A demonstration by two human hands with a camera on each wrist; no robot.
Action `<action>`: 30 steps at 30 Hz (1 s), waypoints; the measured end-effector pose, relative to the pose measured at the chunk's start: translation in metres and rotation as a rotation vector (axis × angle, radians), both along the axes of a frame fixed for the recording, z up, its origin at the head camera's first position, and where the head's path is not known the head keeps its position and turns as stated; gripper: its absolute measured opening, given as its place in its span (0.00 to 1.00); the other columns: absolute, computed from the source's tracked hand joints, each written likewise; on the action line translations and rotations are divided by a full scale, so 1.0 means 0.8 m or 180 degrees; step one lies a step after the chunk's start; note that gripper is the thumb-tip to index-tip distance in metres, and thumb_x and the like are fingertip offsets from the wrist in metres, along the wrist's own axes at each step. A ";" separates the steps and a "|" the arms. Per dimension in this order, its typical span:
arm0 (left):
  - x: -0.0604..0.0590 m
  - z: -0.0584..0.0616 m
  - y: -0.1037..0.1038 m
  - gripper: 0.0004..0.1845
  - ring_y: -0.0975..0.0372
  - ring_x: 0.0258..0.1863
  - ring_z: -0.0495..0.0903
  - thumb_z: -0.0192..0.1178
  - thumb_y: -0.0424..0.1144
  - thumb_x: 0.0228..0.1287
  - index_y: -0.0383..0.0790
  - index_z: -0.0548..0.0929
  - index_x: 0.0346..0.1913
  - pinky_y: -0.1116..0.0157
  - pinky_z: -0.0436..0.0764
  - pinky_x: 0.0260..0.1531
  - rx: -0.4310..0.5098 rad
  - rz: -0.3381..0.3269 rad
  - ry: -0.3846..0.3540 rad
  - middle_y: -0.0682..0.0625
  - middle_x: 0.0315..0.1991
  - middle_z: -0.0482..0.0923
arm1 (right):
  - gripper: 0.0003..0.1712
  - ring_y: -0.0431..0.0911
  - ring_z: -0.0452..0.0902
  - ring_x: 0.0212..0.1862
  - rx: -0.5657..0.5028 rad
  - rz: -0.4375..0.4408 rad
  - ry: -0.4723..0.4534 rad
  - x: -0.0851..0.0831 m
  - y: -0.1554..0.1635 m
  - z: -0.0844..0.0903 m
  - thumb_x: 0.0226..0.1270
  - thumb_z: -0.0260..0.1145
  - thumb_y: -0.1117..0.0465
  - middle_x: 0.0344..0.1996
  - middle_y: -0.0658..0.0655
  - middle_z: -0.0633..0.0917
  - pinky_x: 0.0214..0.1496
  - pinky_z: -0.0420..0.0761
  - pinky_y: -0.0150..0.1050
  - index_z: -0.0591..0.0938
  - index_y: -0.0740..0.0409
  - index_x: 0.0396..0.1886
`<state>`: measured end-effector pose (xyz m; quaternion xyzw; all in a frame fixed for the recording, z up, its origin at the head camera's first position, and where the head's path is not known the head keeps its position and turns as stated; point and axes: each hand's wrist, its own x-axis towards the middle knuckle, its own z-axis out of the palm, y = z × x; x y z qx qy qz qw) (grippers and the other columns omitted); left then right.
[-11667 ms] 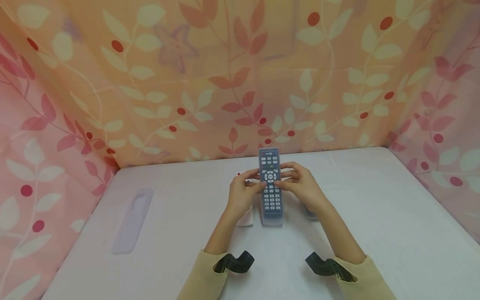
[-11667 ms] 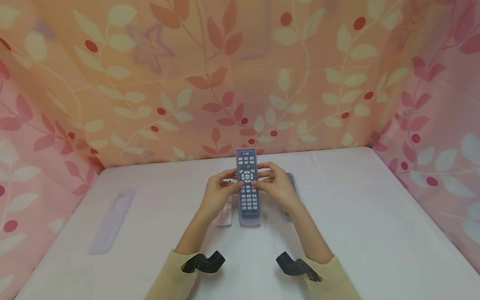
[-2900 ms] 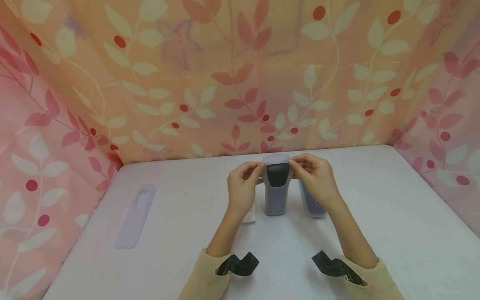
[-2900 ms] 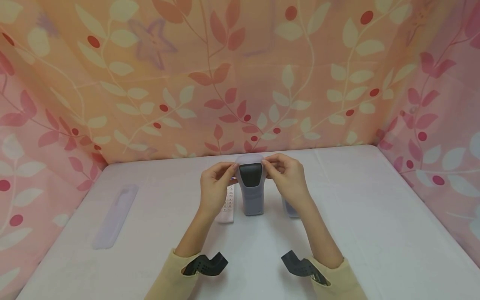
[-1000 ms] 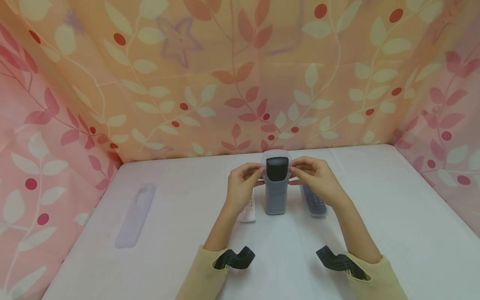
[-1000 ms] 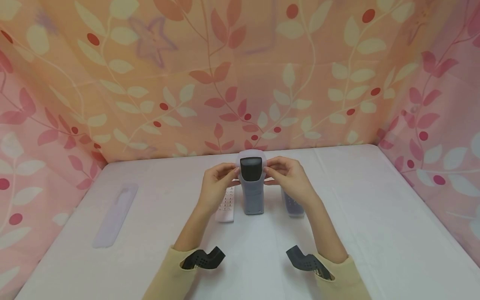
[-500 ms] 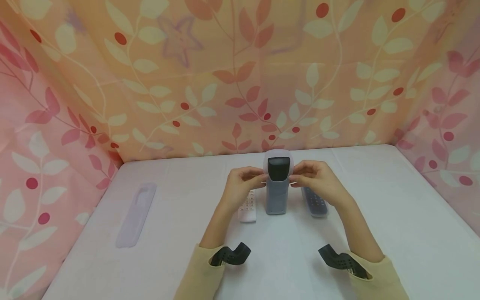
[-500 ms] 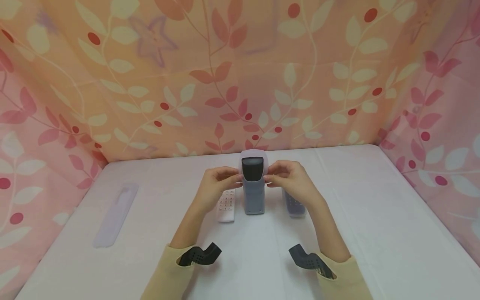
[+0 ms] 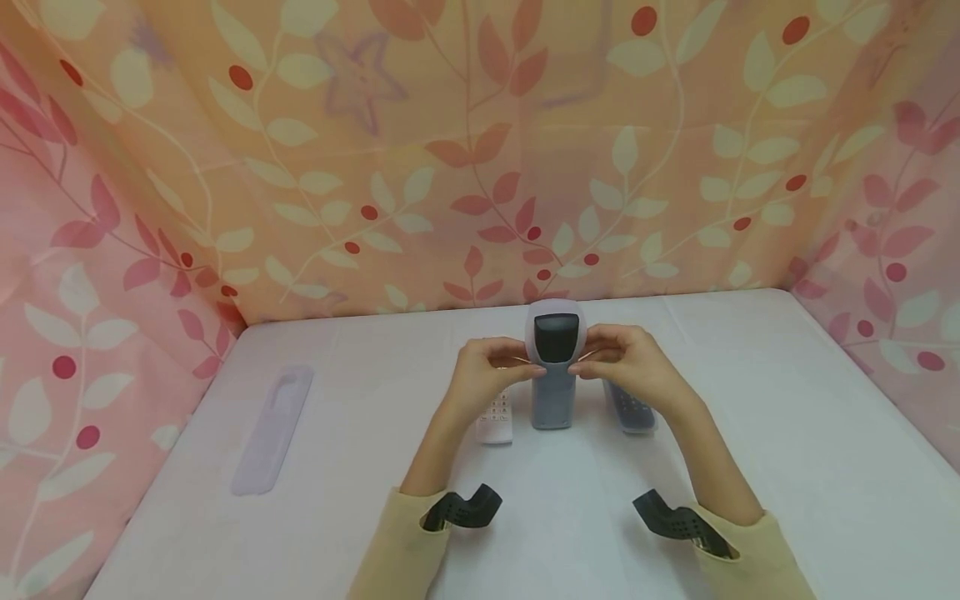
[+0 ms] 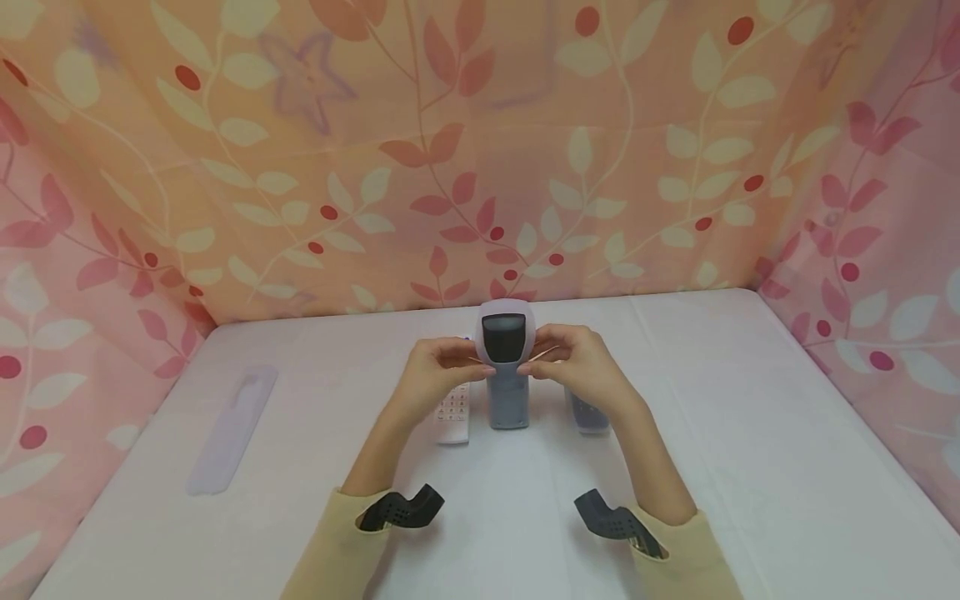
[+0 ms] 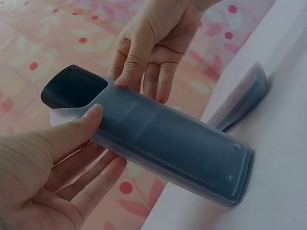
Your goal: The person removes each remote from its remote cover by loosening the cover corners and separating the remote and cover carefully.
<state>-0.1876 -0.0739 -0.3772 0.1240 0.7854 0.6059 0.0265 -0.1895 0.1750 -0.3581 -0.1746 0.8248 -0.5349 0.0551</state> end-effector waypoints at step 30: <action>-0.003 -0.014 0.005 0.12 0.60 0.41 0.84 0.80 0.36 0.58 0.37 0.93 0.44 0.65 0.87 0.45 -0.0221 0.0005 0.0074 0.48 0.38 0.89 | 0.14 0.49 0.89 0.39 0.0492 -0.0024 -0.0131 -0.003 -0.010 -0.008 0.62 0.81 0.63 0.35 0.60 0.92 0.49 0.89 0.47 0.84 0.66 0.36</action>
